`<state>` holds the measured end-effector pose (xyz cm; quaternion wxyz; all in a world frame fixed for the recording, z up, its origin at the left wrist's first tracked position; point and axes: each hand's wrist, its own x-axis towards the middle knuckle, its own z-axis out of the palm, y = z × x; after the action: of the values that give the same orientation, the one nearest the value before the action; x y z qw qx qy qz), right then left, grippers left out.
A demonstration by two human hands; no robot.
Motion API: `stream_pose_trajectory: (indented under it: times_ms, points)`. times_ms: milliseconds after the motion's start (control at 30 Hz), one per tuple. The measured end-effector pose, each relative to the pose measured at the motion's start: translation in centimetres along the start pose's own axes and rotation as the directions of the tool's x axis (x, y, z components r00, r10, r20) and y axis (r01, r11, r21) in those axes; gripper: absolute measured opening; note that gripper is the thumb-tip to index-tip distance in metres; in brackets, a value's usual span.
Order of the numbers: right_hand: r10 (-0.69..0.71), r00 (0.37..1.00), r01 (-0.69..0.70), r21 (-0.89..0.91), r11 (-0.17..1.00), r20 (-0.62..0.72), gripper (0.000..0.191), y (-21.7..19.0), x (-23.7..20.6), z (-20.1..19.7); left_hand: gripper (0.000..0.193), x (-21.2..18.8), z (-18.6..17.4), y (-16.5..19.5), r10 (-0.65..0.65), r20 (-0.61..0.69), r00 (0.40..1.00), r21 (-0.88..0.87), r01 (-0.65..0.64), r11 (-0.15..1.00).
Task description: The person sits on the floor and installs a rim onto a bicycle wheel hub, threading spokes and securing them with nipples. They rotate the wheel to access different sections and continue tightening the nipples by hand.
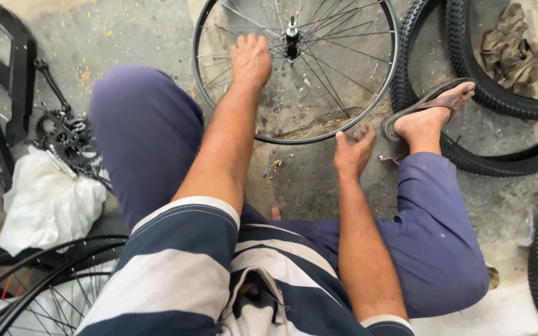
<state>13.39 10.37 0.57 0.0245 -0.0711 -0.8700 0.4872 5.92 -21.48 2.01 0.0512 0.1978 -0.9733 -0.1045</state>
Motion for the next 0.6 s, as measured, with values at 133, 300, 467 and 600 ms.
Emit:
stream_pose_trajectory:
  times_ms: [133, 300, 467, 600]
  points:
    - [-0.25, 0.967, 0.252, -0.046, 0.967, 0.049, 0.072, -2.1, -0.9, -0.6, 0.026, -0.6, 0.1, -2.9, 0.05, 0.037, 0.998, 0.084, -0.053, 0.995]
    - [-0.316, 0.937, 0.32, -0.002, 0.947, 0.15, 0.067, -5.9, -1.4, -0.1, 0.026, 0.0, 0.6, -4.0, 0.102, 0.218, 0.971, 0.107, -0.127, 0.986]
    - [-0.156, 0.834, 0.261, -0.129, 0.957, 0.53, 0.07, -11.1, -1.9, 1.6, 0.035, -2.2, 2.9, 0.3, 0.126, 0.462, 0.878, -0.148, -0.064, 0.987]
    - [-0.237, 0.766, 0.425, -0.195, 0.884, 0.597, 0.082, -12.7, -3.3, 2.9, 0.05, -6.0, 4.7, 2.1, 0.35, 0.699, 0.624, -0.665, 0.387, 0.638]
